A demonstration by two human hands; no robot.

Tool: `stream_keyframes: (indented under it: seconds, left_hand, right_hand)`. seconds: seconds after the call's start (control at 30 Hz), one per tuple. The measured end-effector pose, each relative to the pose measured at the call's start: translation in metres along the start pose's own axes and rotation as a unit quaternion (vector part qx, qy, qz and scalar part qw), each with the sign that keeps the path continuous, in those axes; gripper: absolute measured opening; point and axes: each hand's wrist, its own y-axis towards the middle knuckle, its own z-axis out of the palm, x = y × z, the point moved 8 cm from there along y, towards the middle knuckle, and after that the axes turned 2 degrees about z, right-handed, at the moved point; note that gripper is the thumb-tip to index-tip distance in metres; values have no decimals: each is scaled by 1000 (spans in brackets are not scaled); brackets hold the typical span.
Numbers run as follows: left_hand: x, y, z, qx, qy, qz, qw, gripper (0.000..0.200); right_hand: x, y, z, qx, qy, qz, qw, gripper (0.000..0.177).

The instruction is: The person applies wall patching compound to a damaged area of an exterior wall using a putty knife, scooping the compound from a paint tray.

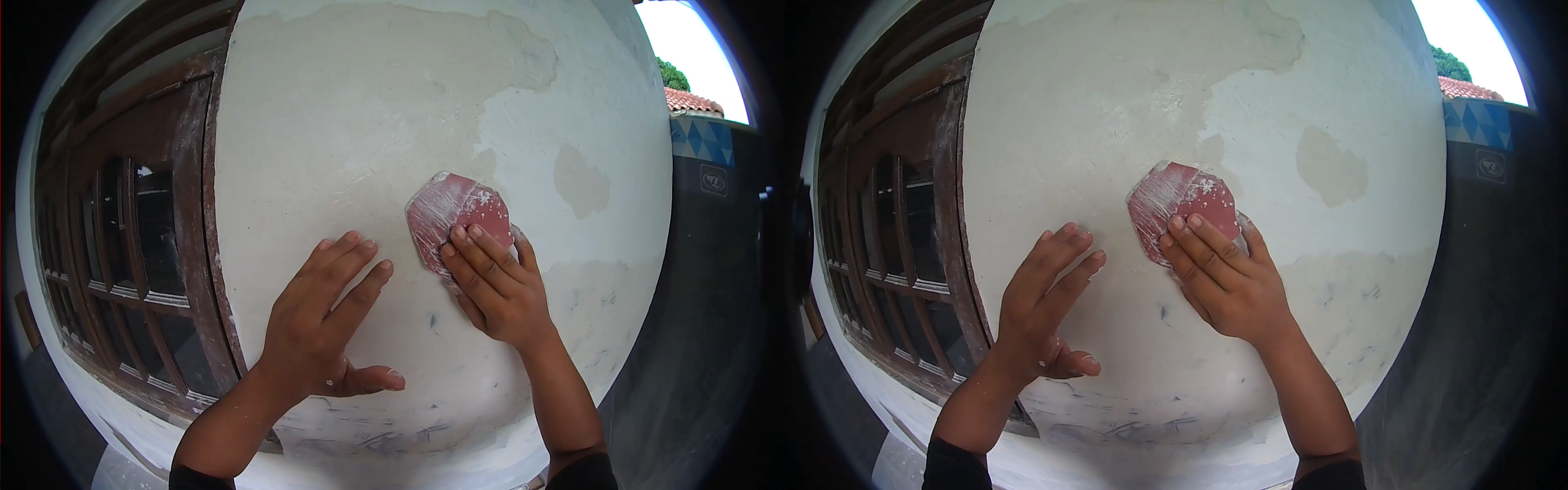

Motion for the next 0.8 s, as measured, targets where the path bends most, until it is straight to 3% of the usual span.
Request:
stream_keyframes:
  seconds: [0.2,0.8]
  left_hand:
    - [4,-6,-1,-3,-1,-12,1000,101]
    - [4,-6,-4,6,13,-4,1000,100]
  right_hand:
    - [-8,-21,-7,-39,16,5,999,46]
    - [-12,-36,-8,-17,1,-3,1000,40]
